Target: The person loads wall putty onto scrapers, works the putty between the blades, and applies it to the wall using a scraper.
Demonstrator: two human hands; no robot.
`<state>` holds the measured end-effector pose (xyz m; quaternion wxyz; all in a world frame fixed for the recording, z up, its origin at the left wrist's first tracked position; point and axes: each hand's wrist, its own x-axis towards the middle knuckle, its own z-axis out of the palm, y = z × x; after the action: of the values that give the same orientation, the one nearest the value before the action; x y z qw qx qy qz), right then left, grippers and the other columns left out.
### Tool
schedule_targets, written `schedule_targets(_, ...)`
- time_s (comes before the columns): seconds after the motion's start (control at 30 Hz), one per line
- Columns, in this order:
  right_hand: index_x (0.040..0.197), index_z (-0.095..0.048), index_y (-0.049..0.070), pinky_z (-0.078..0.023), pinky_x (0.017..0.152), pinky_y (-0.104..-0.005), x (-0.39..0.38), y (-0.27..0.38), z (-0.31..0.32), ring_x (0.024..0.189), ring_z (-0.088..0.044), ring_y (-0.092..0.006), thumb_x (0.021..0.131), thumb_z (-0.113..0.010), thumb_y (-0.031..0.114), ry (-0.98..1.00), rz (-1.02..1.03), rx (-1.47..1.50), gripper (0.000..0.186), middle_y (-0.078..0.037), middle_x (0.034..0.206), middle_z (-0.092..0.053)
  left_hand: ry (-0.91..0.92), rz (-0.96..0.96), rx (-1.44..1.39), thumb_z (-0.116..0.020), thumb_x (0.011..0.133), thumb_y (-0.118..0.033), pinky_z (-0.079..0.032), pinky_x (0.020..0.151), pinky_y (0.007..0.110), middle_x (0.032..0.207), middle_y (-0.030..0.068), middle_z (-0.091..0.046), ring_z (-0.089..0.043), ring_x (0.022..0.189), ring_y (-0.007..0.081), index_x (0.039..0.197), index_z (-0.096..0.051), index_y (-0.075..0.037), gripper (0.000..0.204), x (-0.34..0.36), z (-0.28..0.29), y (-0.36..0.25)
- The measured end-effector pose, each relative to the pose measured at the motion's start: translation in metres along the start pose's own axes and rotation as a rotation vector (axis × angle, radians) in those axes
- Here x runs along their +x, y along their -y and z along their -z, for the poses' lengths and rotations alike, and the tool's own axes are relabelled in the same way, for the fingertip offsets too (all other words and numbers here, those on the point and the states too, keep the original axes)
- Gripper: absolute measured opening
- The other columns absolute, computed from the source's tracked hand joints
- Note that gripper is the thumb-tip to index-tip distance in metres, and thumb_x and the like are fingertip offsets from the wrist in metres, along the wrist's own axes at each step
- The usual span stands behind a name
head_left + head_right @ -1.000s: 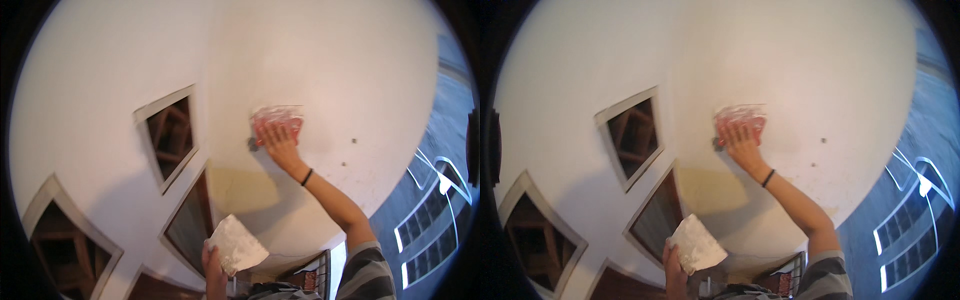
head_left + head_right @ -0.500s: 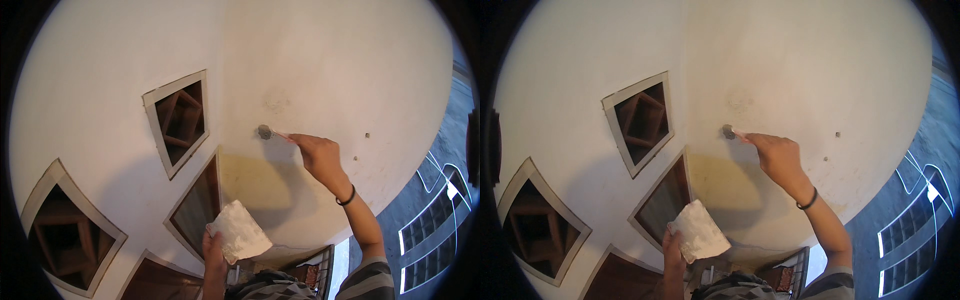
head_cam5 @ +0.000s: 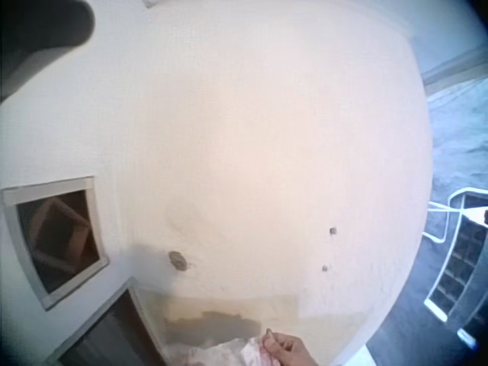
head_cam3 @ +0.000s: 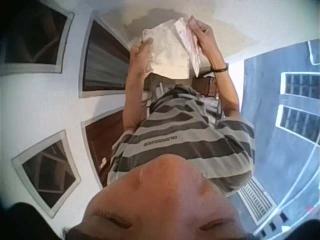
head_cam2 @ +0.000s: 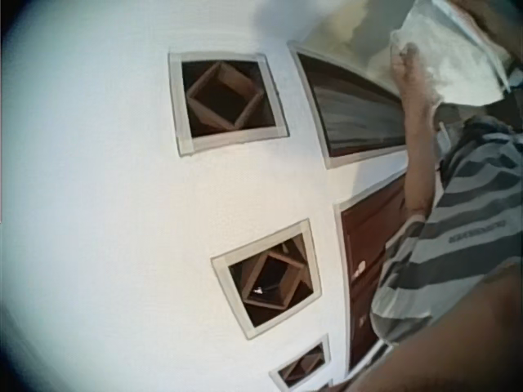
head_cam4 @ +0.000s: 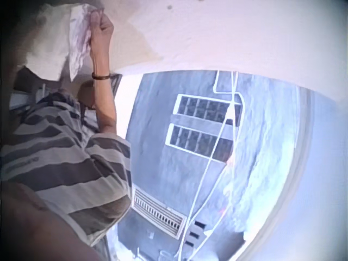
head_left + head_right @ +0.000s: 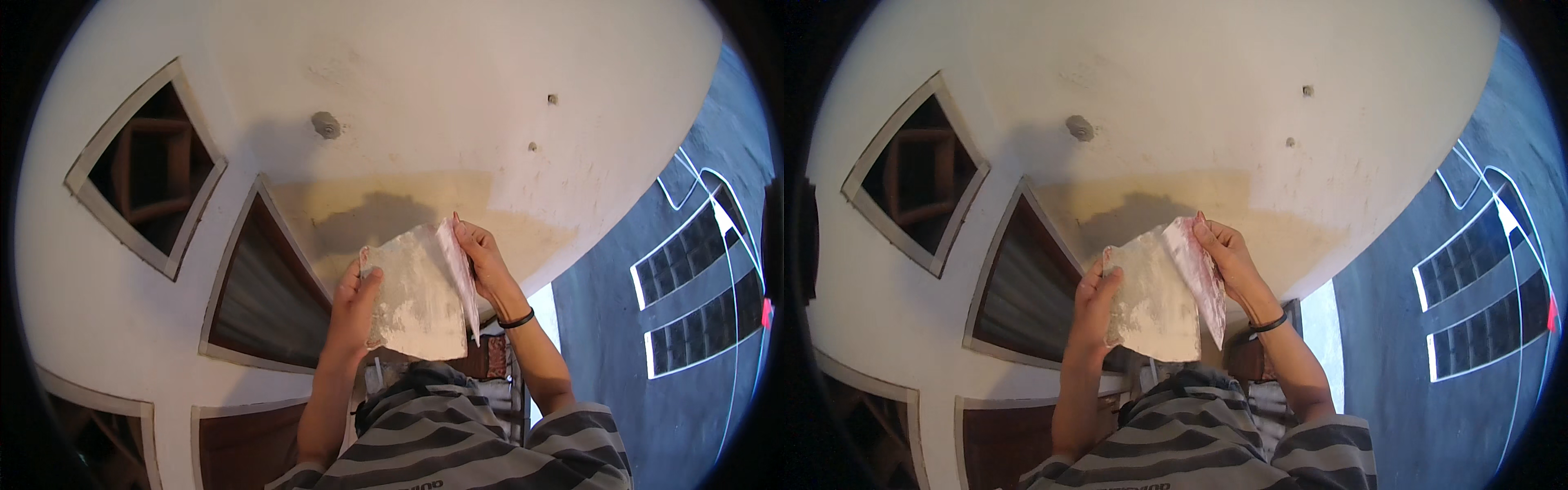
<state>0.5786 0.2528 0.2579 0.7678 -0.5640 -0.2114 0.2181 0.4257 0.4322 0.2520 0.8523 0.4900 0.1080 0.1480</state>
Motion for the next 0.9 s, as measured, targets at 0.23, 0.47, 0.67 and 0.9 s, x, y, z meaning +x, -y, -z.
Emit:
schedule_targets(0.23, 0.089, -0.067, 0.005, -0.036, 0.057, -0.0206, -0.028, -0.049, 0.066, 0.066, -0.047, -0.0001, 0.098, -0.073, 0.030, -0.067, -0.015, -0.263, 0.027, 0.010, 0.073, -0.054, 0.082, 0.152, -0.031, -0.057, 0.104, -0.012, -0.059, 0.079, 0.030, 0.111, 0.0112, -0.072, -0.072, 0.092, 0.0147, 0.129, -0.057, 0.003, 0.029, 0.023, 0.000, 0.018)
schedule_targets(0.47, 0.093, -0.070, 0.002, -0.042, 0.059, -0.0208, -0.083, -0.081, 0.131, 0.069, -0.054, -0.0019, 0.094, -0.077, 0.020, -0.245, -0.157, -0.475, 0.020, 0.007, 0.075, -0.059, 0.101, 0.287, 0.022, -0.057, 0.104, -0.011, -0.058, 0.082, 0.029, 0.114, 0.0118, -0.072, -0.071, 0.094, 0.0143, 0.131, -0.056, 0.004, 0.031, 0.037, -0.001, 0.031)
schedule_targets(0.67, 0.117, -0.057, 0.001, -0.054, 0.069, -0.0290, -0.102, -0.024, 0.116, 0.079, -0.064, -0.0107, 0.098, -0.068, 0.008, -0.616, 0.065, -0.494, 0.023, -0.010, 0.092, -0.070, 0.059, 0.218, 0.018, -0.057, 0.105, -0.013, -0.059, 0.083, 0.029, 0.114, 0.0116, -0.072, -0.071, 0.096, 0.0152, 0.131, -0.056, 0.003, 0.031, 0.052, -0.027, 0.055)
schedule_targets(0.9, 0.117, -0.069, -0.006, -0.049, 0.108, -0.0505, -0.103, -0.034, 0.069, 0.119, -0.067, -0.0413, 0.109, -0.042, 0.028, -0.349, 0.764, -0.942, 0.044, -0.022, 0.120, -0.070, 0.034, 0.426, -0.121, -0.059, 0.103, -0.013, -0.060, 0.083, 0.031, 0.111, 0.0115, -0.072, -0.073, 0.094, 0.0176, 0.125, -0.059, 0.002, 0.026, 0.054, -0.055, 0.083)
